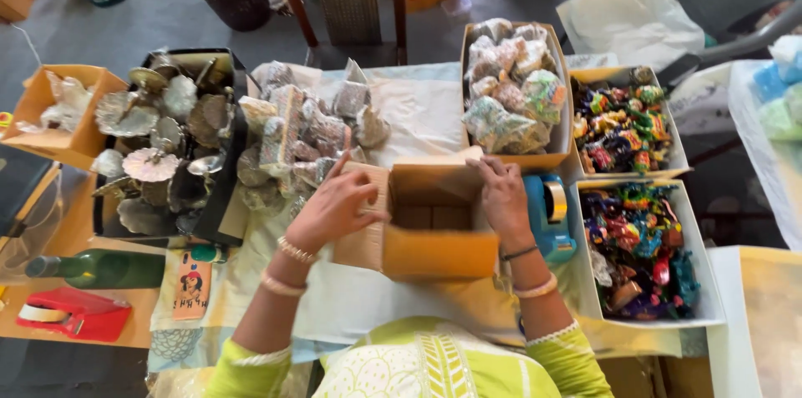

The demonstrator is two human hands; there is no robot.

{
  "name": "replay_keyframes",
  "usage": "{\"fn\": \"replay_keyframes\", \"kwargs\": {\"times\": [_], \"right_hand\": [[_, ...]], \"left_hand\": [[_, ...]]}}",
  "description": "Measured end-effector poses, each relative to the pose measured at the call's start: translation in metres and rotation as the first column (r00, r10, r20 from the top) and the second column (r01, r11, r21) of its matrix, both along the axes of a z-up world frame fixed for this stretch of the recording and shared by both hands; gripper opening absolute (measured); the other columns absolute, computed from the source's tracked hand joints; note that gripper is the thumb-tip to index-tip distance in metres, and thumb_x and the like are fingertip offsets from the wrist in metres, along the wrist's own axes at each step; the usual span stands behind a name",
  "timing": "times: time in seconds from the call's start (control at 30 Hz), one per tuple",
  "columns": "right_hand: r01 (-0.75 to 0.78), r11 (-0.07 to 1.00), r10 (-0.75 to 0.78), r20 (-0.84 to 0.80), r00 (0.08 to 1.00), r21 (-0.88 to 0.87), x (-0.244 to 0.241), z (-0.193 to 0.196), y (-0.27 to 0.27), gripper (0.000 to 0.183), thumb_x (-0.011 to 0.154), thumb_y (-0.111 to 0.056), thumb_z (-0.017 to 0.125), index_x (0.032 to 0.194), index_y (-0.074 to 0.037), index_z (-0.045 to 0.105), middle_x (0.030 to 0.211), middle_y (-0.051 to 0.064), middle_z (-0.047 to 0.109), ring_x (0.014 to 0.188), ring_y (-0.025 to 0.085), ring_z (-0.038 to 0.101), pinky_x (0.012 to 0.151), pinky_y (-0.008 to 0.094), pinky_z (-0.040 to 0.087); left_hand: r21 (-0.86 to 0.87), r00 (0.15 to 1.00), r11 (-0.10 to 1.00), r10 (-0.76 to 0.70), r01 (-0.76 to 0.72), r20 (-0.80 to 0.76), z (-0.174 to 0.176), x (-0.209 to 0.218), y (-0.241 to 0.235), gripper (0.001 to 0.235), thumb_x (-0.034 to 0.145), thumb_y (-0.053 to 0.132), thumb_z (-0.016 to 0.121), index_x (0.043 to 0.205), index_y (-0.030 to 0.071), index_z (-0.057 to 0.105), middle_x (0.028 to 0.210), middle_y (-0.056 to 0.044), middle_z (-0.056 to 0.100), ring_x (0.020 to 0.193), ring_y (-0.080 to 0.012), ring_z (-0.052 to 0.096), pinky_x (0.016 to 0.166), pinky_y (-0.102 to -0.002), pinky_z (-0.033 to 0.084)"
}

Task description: The person picks up wrapped decorative items from a table and places them into a cardboard box. They arrange the items inside the box to fit them securely.

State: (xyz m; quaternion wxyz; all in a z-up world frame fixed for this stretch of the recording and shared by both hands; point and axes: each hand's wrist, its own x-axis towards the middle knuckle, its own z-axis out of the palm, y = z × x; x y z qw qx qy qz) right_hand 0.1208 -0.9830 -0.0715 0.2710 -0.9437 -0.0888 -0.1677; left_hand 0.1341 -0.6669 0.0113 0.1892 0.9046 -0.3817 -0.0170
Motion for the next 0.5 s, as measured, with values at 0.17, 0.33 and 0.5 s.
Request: {"fn": "replay_keyframes", "kwargs": {"times": [0.17,0.33,0.5], "right_hand": [[0.083,0.991,-0.086,-0.028,0.996,-0.107,0.003,-0.026,0.0,0.039,0.098,-0.009,0.06,0.133,-0.023,0.068,0.132,0.002,0.066,0.104,0.032,0.058,0.095,0.042,0.052],[0.082,0.991,-0.083,-0.005,0.997,-0.102,-0.003,-0.007,0.009,0.057,0.082,-0.045,0.074,0.13,-0.015,0.065,0.129,0.009,0.065,0.105,0.04,0.057,0.085,0.051,0.048],[0.066,0.99,-0.054,0.093,0.994,-0.127,-0.007,0.004,0.007,0.056,0.082,-0.039,0.07,0.131,-0.012,0.064,0.13,0.013,0.063,0.102,0.04,0.059,0.083,0.049,0.048]], "left_hand": [[-0.242,0.984,0.969,-0.002,-0.041,-0.175,-0.077,-0.043,0.023,0.061,0.085,0.038,0.082,0.123,-0.002,0.056,0.137,-0.027,0.05,0.131,-0.0461,0.047,0.113,-0.05,0.03],[-0.447,0.829,0.764,0.198,-0.465,-0.524,-0.107,-0.074,-0.007,0.044,0.092,0.028,0.067,0.127,0.005,0.054,0.136,-0.014,0.055,0.127,-0.0326,0.059,0.112,-0.042,0.046],[-0.313,0.909,0.863,0.416,-0.395,-0.001,-0.077,-0.078,-0.029,0.044,0.092,0.014,0.063,0.135,0.008,0.056,0.138,-0.016,0.049,0.141,-0.0391,0.041,0.126,-0.047,0.034]]}}
